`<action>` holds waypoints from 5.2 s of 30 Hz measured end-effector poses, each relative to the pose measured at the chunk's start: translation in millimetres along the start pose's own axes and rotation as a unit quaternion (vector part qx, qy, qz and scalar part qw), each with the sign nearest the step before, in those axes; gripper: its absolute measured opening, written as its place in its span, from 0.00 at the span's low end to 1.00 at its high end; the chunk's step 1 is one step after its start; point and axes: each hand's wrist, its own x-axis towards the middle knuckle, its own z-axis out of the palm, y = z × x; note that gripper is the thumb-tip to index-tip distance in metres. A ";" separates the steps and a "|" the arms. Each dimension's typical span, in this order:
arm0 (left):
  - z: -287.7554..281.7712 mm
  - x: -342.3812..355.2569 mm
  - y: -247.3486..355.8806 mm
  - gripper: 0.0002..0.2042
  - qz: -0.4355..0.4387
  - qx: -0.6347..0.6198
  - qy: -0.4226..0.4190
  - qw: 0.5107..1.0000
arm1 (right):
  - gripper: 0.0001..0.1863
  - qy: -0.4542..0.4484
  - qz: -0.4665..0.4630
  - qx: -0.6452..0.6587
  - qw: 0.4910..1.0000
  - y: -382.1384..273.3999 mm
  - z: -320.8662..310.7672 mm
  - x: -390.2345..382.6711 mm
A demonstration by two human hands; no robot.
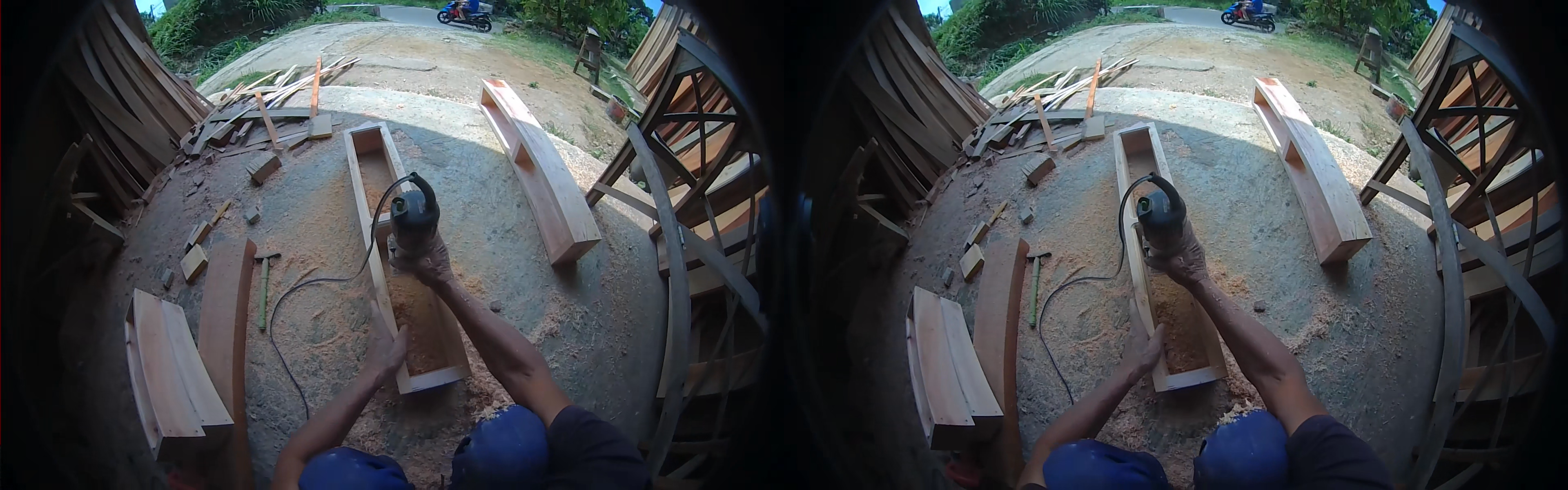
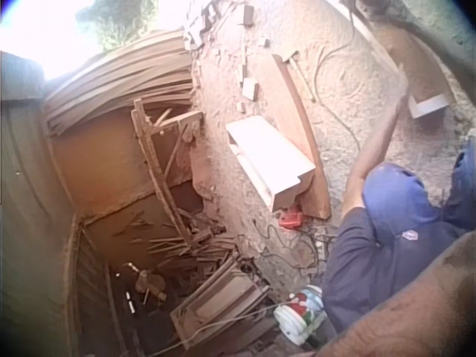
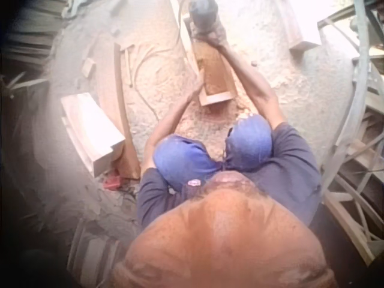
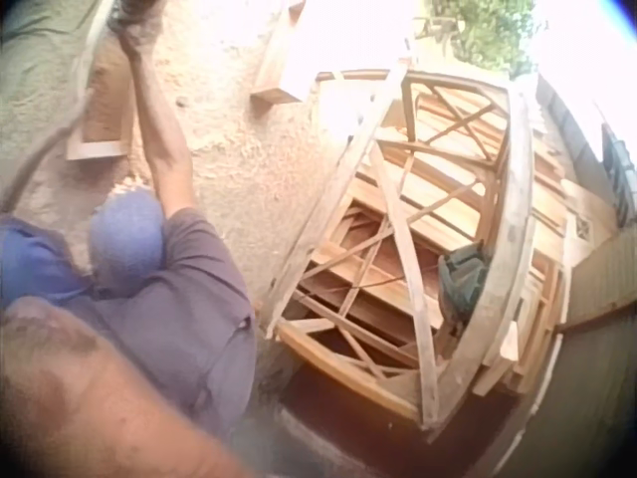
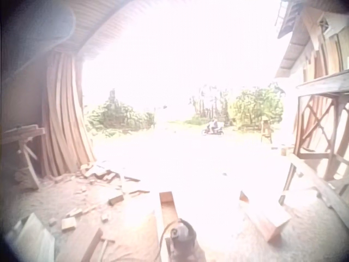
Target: The person uses a wood router to carve a groove along the interior edges of a rectangular wooden frame. The person moves the tool along the wood, then picks up and repositions the frame to continue routing.
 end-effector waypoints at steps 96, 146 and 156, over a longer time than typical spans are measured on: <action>-22.6 -125.2 -24.7 0.61 -0.098 -0.138 -0.150 0.974 | 0.32 -0.019 0.124 0.304 0.945 -81.4 22.2 -184.3; -32.0 -114.1 -22.8 0.59 -0.062 -0.106 -0.195 0.973 | 0.48 -0.036 0.041 0.145 0.988 34.2 56.7 -7.5; -36.3 -116.9 -34.8 0.59 -0.072 -0.116 -0.189 0.972 | 0.34 0.014 0.028 0.208 0.978 42.5 75.2 47.8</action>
